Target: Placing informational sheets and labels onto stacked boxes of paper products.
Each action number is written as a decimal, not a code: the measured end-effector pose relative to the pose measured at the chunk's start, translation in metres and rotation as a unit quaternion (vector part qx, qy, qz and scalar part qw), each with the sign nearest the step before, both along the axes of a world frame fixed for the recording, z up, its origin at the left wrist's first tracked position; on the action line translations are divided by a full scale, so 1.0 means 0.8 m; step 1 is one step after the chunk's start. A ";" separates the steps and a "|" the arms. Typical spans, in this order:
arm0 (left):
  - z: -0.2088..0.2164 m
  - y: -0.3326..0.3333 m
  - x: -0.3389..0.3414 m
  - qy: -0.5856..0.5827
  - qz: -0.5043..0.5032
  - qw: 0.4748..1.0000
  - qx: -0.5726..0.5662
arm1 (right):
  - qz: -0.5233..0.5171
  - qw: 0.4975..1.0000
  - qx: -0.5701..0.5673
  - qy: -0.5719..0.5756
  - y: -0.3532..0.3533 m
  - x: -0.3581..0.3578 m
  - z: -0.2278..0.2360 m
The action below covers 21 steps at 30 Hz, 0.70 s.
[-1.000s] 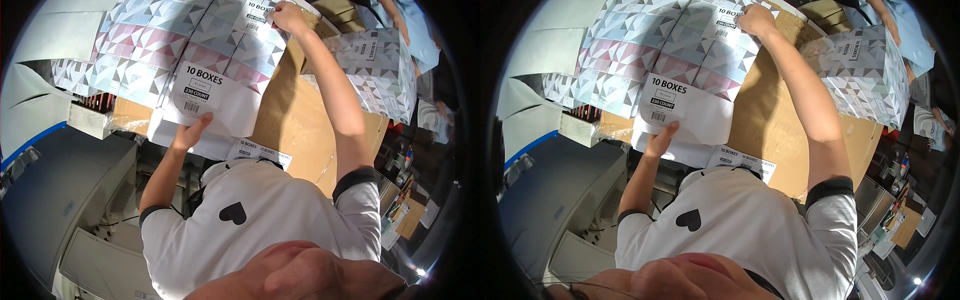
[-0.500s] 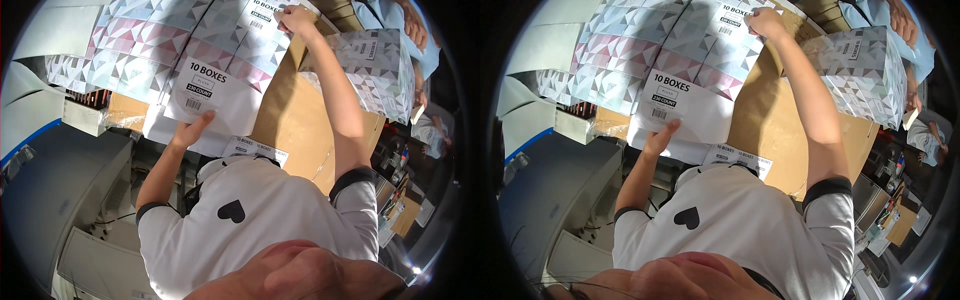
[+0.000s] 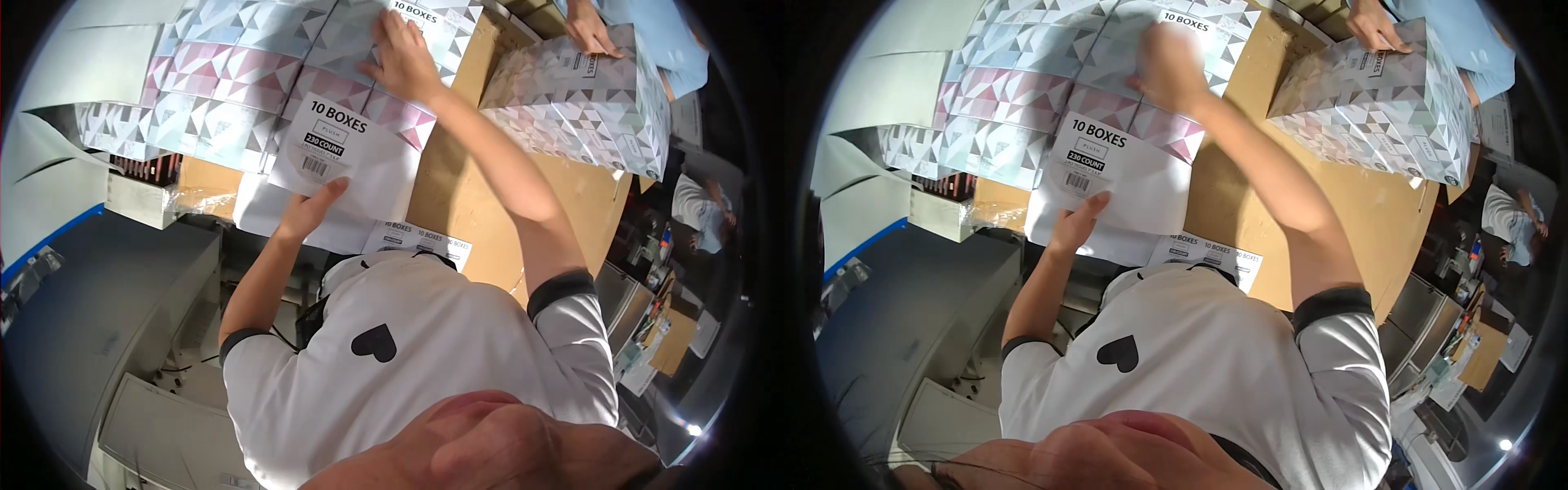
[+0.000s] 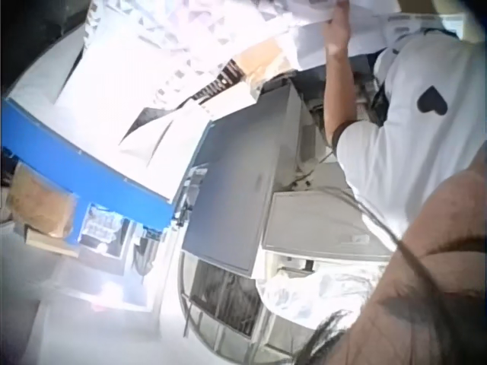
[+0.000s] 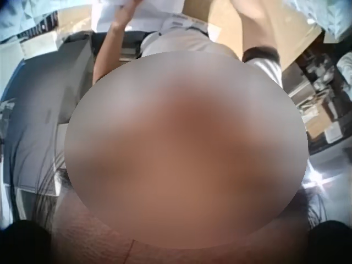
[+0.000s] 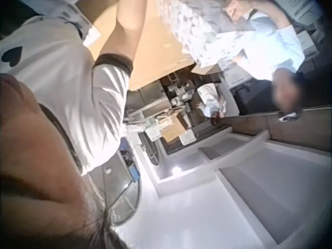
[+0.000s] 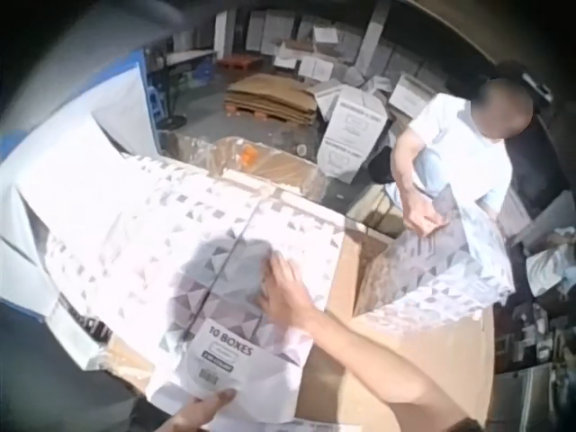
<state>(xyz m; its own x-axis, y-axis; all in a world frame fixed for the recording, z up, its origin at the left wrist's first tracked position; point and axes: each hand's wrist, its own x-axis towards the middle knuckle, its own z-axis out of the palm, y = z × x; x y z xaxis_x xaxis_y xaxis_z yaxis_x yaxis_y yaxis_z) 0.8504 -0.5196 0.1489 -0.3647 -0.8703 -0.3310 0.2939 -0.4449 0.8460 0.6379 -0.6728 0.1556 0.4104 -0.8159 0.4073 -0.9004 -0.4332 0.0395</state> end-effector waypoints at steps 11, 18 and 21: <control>0.072 -0.018 0.012 0.155 0.016 0.988 -0.014 | 0.012 0.730 0.458 -0.508 0.121 -0.046 0.042; 0.095 -0.021 -0.041 0.100 -0.064 0.989 -0.083 | 0.074 0.654 0.428 -0.619 0.186 -0.047 0.133; 0.107 -0.016 -0.047 0.111 -0.097 0.982 -0.115 | 0.031 0.645 0.429 -0.632 0.213 -0.075 0.147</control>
<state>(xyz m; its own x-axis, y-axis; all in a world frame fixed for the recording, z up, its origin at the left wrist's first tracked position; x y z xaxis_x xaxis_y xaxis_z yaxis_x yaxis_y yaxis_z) 0.8126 -0.5323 0.2349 -0.5722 -0.8197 -0.0269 0.4114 -0.3152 0.8552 0.5782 -0.5027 0.2735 0.2358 -0.9614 -0.1420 0.0404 0.1557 -0.9870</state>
